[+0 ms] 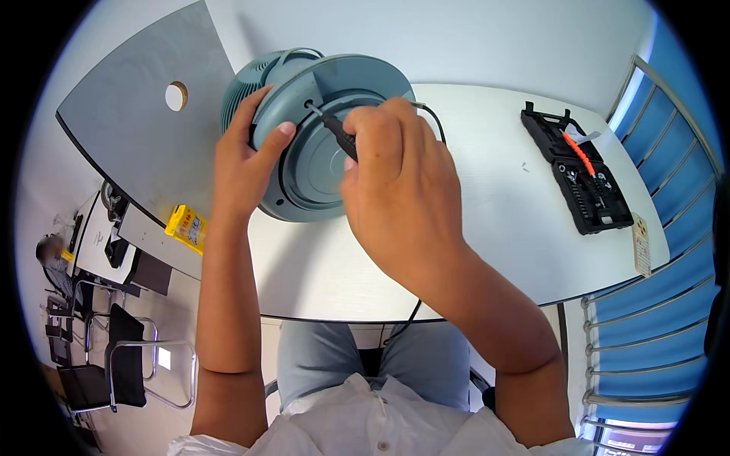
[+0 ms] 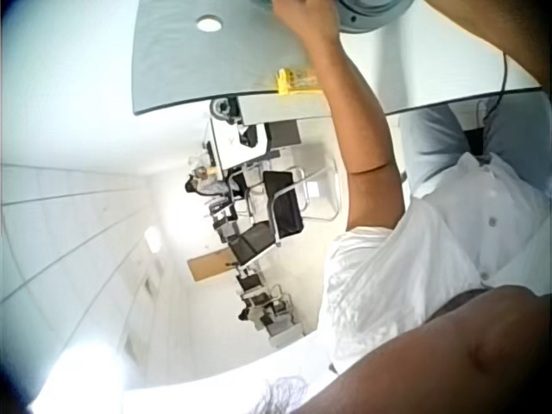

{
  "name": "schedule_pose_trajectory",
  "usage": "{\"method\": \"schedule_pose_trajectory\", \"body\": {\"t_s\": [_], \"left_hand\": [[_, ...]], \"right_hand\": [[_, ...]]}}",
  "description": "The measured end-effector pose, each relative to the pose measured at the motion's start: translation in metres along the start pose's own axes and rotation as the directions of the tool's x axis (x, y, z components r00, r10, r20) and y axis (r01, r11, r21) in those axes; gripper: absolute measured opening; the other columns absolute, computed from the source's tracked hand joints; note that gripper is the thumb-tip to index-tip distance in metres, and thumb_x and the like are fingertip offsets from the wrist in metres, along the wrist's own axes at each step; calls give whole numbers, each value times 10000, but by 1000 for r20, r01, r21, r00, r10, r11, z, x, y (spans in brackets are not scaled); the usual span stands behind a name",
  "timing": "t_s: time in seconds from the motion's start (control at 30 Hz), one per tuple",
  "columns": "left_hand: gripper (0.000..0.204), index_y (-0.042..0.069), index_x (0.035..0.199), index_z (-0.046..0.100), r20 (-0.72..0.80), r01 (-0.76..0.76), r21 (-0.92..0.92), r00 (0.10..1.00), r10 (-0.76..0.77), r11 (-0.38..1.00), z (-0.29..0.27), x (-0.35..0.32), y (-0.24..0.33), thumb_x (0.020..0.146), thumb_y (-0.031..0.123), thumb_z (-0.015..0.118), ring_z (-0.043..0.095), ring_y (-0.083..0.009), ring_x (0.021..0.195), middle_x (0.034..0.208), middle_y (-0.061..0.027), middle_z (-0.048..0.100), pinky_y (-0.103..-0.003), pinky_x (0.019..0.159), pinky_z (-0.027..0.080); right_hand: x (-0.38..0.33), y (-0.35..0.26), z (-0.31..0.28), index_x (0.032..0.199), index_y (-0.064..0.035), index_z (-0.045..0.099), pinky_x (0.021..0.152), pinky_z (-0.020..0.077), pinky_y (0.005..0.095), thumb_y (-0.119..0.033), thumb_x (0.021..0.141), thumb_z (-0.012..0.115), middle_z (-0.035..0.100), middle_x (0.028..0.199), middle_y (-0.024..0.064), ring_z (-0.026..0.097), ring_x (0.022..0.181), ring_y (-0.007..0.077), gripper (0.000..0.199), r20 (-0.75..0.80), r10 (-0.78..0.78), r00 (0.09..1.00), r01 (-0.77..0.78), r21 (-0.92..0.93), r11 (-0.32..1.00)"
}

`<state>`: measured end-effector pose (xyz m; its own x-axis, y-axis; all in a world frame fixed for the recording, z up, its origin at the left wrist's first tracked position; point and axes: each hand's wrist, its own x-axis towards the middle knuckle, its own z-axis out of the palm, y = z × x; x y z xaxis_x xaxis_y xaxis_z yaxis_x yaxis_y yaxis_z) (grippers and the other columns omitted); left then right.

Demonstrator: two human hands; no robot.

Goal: The person assembles a light-blue desk fan by hand, using a screwdriver to tighten screws on the base and then attaching the fan head. The person rotates the fan to access different screw locations and secures the components together.

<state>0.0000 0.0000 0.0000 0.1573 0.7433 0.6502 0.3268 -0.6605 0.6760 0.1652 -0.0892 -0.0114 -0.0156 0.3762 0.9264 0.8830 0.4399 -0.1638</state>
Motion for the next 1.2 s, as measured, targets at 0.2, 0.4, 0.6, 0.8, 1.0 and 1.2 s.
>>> {"method": "schedule_pose_trajectory", "body": {"t_s": [0.2,0.4,0.6,0.8,1.0,1.2], "left_hand": [[469,74,1232,548,14,-34,2,999,34,999,-3,1,-1,815,261,652,574,-188,975,1054,-116,623,-298,878,442],[484,60,1243,541,10,-27,31,1000,27,999,-2,3,4,813,255,646,580,-202,994,1080,-118,621,-308,886,441],[496,65,1247,541,11,-15,9,1000,15,1000,-3,2,-1,807,267,643,584,-217,1008,1099,-131,621,-318,900,438],[501,66,1246,542,6,-21,28,1000,21,999,-4,2,-3,804,277,647,583,-215,1007,1095,-128,622,-316,900,437],[505,49,1256,528,27,8,2,1000,-8,1000,-2,2,1,815,268,643,561,-204,1035,1127,-128,600,-312,920,422],[499,35,1269,513,44,15,-15,999,-15,1000,-4,1,0,831,241,634,540,-201,1068,1162,-133,577,-308,943,406]], "right_hand": [[0,-14,1,836,-110,525,545,350,342,-164,649,781,512,622,9,521,570,199,322,-144,-21,989,15,-43,999],[0,-18,2,777,-113,527,536,324,324,-236,703,748,496,587,-9,499,548,175,264,-104,39,994,-45,-52,998],[8,-3,4,783,-109,547,529,322,333,-232,761,715,495,590,-7,489,534,168,209,-233,30,972,-57,-111,992],[1,-16,-2,960,-57,579,569,392,345,-234,775,710,587,722,37,579,644,233,287,60,156,986,-153,-57,987],[2,-12,6,1077,-49,473,663,449,414,-121,758,707,547,943,117,568,835,309,402,-105,179,978,-173,61,983],[0,-12,6,943,-60,475,657,441,403,-143,738,728,533,905,114,554,805,295,337,-115,121,986,-120,13,993]]}}
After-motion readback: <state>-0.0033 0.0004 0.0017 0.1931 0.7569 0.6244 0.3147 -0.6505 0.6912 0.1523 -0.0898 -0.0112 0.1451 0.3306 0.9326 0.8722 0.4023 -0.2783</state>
